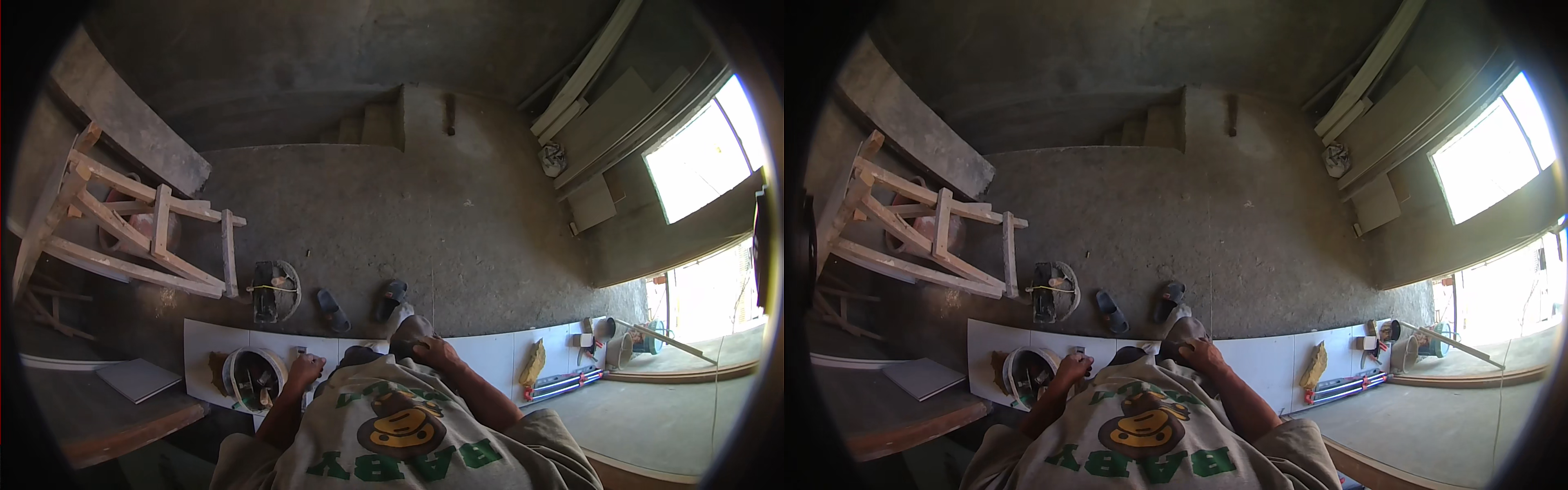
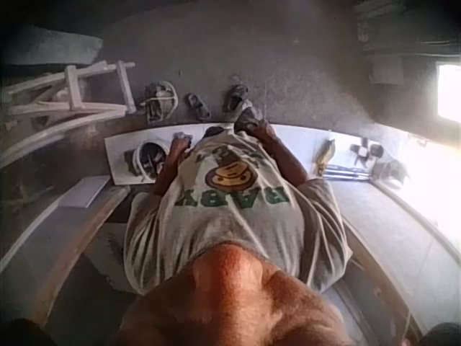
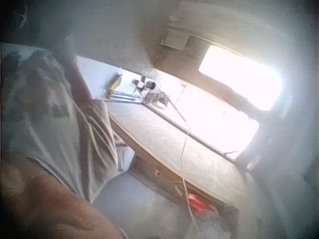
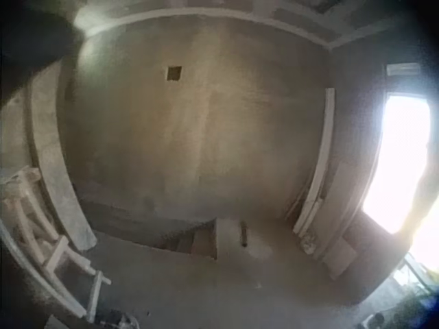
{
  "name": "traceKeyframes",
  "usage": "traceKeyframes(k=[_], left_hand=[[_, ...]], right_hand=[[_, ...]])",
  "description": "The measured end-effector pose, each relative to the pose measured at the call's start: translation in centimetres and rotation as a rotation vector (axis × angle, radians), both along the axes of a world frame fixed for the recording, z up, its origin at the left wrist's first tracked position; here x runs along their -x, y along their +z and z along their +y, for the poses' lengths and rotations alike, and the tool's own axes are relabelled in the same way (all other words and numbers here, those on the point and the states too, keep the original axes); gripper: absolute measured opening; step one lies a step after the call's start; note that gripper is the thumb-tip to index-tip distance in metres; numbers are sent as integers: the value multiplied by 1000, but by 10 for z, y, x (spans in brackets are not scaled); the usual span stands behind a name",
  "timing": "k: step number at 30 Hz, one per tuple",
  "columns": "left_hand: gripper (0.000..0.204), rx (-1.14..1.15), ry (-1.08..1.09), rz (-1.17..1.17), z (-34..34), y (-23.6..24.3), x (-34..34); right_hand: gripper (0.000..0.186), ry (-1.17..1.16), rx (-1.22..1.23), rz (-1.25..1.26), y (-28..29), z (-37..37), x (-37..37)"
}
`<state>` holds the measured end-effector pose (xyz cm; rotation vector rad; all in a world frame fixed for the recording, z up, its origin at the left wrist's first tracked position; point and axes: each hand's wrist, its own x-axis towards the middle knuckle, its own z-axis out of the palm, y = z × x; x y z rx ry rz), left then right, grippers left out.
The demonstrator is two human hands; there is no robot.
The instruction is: The person aligns and sets floor tiles along a guide string by hand and using a hammer, then stands up.
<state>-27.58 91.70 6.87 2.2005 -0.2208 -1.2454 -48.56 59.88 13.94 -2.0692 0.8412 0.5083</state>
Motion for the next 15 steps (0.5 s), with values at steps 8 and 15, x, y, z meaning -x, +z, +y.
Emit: traceKeyframes(k=[8,15], left_hand=[[43,-80,-343,-20,-53,37,1],[31,278,-177,31,-117,87,0]], right_hand=[[48,38,-54,51,-39,9,26],[33,293,-34,39,-52,10,64]])
